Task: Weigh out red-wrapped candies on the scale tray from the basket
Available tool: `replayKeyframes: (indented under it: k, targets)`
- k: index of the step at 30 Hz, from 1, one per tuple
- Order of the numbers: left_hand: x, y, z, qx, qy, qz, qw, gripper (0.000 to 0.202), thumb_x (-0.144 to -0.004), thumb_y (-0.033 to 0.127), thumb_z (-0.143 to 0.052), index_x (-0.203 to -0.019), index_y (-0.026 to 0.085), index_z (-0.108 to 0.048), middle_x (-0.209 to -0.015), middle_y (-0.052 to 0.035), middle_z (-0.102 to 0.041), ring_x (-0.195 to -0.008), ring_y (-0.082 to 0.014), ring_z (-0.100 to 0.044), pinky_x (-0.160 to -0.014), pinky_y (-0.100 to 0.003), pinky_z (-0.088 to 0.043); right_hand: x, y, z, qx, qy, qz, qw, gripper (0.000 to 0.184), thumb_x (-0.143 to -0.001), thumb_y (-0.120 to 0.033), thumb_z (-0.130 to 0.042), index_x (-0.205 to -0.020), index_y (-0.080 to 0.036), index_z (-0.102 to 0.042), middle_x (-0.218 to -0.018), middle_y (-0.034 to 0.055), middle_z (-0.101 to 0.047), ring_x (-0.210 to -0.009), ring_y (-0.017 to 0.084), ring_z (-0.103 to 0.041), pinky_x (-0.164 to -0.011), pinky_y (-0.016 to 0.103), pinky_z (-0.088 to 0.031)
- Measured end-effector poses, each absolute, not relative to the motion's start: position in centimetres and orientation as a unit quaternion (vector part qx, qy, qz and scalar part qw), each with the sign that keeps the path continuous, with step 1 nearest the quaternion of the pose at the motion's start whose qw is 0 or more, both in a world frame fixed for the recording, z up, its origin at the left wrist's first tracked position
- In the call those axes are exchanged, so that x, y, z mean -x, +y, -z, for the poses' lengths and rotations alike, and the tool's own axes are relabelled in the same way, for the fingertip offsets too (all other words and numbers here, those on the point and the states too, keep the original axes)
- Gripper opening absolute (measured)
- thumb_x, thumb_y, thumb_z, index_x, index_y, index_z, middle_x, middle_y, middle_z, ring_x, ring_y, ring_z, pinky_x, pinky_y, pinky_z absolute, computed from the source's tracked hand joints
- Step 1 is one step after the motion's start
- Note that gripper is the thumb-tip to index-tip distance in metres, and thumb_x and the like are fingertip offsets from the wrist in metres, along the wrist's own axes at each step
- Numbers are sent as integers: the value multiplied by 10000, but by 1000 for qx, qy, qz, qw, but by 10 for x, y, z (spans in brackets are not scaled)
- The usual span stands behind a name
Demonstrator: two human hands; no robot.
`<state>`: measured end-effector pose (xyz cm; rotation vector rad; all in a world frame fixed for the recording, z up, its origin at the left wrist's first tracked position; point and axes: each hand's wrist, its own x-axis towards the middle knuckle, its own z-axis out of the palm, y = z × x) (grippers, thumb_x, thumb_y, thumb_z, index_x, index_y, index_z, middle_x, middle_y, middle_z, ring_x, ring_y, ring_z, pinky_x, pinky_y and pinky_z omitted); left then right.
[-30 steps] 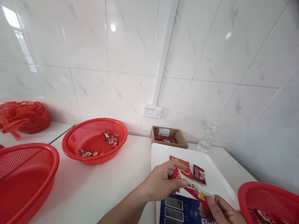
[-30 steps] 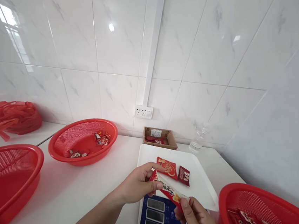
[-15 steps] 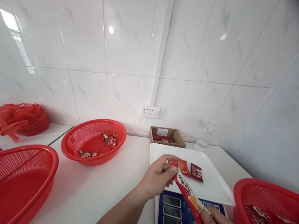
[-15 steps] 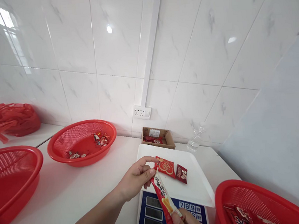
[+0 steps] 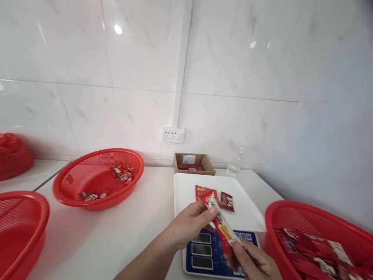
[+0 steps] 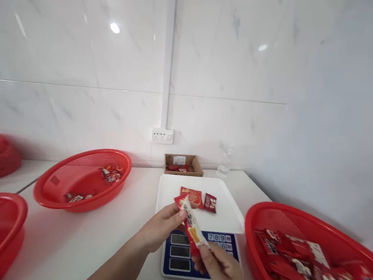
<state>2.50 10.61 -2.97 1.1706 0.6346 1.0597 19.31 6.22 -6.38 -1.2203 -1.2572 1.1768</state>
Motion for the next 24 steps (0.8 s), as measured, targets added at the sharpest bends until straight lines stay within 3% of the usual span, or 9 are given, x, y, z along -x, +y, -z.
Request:
replayKeyframes:
  k: [3,8,13,16,19,22,24]
  targets:
    - [-31,102,33,-492,257,-452,698,473,-765,561,-580,-936,119,-591,-854,-75,-638,-806,-166,-591,-767,-291,-432,-183,55,53,498,-539,-469,491,365,-716,-525,-619,-583,-186,-635,-549,6,-594,-550,135,-519,-534,231,-421]
    - [-36,99,31,-466,257,-448,718,427,-774,542,-583,-895,133,-568,-844,-84,-666,-767,-183,-614,-712,-291,-449,-185,45,46,520,-537,-453,486,358,-721,-521,-608,-613,-184,-655,-557,1,-598,-554,131,-517,-542,227,-416]
    - [-30,102,20,-393,295,-508,707,452,-733,540,-631,-941,147,-550,-765,-59,-662,-736,-180,-615,-663,-273,-461,-235,41,39,575,-552,-385,465,333,-720,-526,-601,-790,-217,-704,-637,11,-656,-640,163,-598,-632,245,-489]
    - [-26,104,16,-374,308,-529,696,448,-739,536,-625,-950,149,-548,-734,-45,-650,-699,-167,-609,-626,-256,-460,-280,48,34,630,-583,-321,400,373,-721,-549,-576,-871,-234,-707,-828,48,-709,-820,223,-637,-786,315,-495]
    - [-24,105,15,-372,310,-532,694,427,-750,536,-612,-933,156,-544,-720,-35,-639,-687,-165,-607,-613,-250,-459,-322,60,38,680,-592,-275,333,357,-712,-515,-591,-938,-264,-706,-1034,51,-699,-1024,278,-593,-940,412,-424]
    - [-25,104,17,-383,313,-522,694,419,-769,537,-589,-952,163,-541,-701,-25,-628,-666,-147,-592,-602,-235,-452,-350,73,50,685,-634,-262,244,373,-695,-384,-600,-1034,-255,-690,-1152,62,-655,-1115,291,-552,-983,450,-389]
    - [-25,103,18,-390,317,-516,694,411,-777,538,-580,-944,165,-539,-703,-22,-625,-648,-134,-579,-589,-225,-446,-358,79,59,676,-676,-242,166,483,-653,-255,-596,-1134,-255,-648,-1288,75,-567,-1226,287,-466,-1041,441,-320]
